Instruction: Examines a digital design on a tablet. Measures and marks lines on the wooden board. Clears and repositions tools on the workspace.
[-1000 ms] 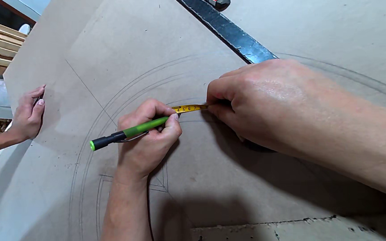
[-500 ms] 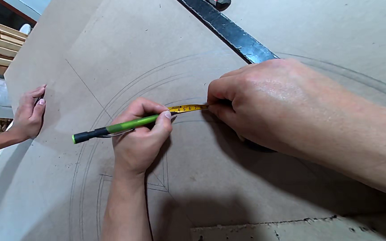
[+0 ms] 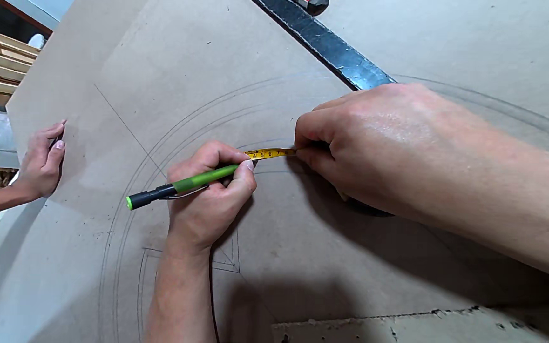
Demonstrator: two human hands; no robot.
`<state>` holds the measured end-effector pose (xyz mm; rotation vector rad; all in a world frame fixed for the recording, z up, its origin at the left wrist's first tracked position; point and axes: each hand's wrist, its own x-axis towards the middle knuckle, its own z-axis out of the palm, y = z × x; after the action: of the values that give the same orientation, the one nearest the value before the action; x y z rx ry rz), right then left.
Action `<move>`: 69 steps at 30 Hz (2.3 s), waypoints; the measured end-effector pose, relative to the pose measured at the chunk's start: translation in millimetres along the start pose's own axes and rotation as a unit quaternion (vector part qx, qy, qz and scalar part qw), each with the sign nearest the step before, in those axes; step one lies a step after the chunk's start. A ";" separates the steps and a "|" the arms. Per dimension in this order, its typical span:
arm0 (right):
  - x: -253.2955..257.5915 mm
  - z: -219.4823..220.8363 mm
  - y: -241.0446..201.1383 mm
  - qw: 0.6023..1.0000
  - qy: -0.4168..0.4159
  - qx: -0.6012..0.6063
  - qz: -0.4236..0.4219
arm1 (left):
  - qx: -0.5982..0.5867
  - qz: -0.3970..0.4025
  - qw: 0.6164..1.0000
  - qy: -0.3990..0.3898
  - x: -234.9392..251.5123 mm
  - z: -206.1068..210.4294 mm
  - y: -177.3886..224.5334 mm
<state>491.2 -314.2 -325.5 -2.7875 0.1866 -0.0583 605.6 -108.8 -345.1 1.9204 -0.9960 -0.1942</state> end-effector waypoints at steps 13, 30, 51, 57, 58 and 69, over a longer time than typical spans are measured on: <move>-0.9 -2.4 0.4 1.000 -0.010 -0.001 -0.002 | -0.007 -0.001 1.000 -0.003 1.7 1.7 -3.2; -7.0 1.7 16.7 0.998 0.022 0.040 -0.041 | -0.038 -0.006 0.999 0.001 5.0 0.6 -16.1; 153.7 57.9 -146.7 0.851 -0.116 0.003 -0.511 | 0.101 -0.319 0.842 0.423 -155.0 -40.1 14.9; 134.5 56.6 -137.5 0.858 -0.071 -0.007 -0.509 | 0.138 -0.311 0.830 0.442 -151.4 -33.2 13.7; 133.9 56.4 -138.0 0.858 -0.071 -0.009 -0.509 | 0.147 -0.318 0.827 0.439 -151.1 -33.7 13.8; 120.7 66.6 -145.9 0.830 -0.035 0.008 -0.557 | 0.163 -0.336 0.841 0.392 -160.4 -42.4 18.5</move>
<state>632.7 -172.2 -336.0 -2.4568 -1.4402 -0.2299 511.0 28.7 -347.8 2.2818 0.2307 0.3789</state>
